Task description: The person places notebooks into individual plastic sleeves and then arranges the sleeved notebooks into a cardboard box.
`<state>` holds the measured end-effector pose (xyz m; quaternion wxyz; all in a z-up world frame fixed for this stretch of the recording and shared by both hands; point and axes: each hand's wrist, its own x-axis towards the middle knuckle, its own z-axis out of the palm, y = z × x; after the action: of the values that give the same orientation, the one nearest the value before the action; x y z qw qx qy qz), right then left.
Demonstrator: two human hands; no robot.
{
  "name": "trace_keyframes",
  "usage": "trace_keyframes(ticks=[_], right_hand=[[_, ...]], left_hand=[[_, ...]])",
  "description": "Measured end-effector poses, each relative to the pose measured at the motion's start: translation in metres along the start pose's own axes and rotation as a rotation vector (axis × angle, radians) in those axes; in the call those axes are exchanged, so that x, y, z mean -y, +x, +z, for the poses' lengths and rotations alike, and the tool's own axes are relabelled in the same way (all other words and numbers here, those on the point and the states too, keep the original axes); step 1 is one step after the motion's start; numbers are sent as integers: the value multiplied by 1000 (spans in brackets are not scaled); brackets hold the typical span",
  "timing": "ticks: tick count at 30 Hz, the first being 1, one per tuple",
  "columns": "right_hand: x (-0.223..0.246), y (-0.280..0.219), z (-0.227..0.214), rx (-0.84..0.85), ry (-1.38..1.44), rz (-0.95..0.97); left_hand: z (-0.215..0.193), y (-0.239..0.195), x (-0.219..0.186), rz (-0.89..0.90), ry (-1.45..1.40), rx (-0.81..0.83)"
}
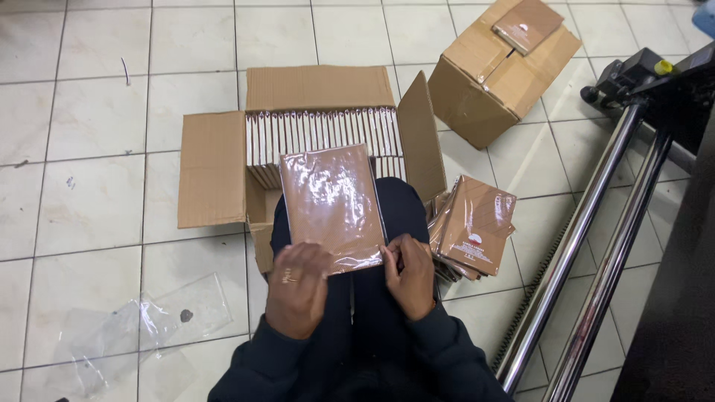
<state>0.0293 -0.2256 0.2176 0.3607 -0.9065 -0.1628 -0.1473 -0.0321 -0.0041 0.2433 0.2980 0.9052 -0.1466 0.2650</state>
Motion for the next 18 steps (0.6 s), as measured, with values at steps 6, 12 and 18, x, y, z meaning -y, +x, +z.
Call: trace_keyframes(ticks=[6, 12, 18], right_hand=[[-9, -4, 4, -22, -3, -1], [-4, -1, -18, 113, 131, 160], [-33, -9, -26, 99, 496, 361]], left_hand=[[46, -19, 6, 167, 307, 266], [40, -37, 38, 130, 132, 62], [22, -40, 22, 314, 198, -132]])
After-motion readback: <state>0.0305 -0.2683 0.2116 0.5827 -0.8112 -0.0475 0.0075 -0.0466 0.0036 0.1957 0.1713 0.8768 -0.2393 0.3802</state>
